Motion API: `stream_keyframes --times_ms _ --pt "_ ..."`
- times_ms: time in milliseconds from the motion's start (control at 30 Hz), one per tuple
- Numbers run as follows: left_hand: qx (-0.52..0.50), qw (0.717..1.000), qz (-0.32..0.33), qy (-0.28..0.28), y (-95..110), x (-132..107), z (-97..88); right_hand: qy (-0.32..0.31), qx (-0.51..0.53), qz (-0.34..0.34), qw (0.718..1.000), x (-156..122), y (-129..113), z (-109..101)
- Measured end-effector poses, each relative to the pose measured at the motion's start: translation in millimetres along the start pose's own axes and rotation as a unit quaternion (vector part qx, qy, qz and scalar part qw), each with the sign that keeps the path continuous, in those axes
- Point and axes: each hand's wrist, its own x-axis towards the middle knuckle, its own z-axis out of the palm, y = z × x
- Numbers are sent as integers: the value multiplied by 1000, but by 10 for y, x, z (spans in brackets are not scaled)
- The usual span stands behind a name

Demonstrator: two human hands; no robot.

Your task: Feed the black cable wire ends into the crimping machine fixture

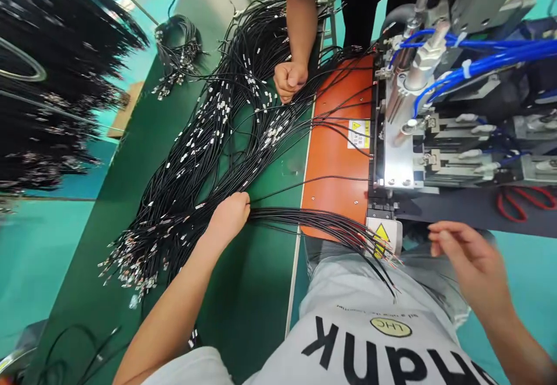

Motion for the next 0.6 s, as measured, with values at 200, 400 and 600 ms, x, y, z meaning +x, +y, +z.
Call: stream_keyframes --times_ms 200,400,600 --pt "-35 990 3 135 243 537 86 -117 -139 -247 952 -143 -233 360" --pt "-103 973 27 203 886 1331 -72 -107 -177 -281 937 -197 -219 417" --pt "-155 962 199 106 1130 727 -255 -143 -162 -277 936 -225 -217 429"
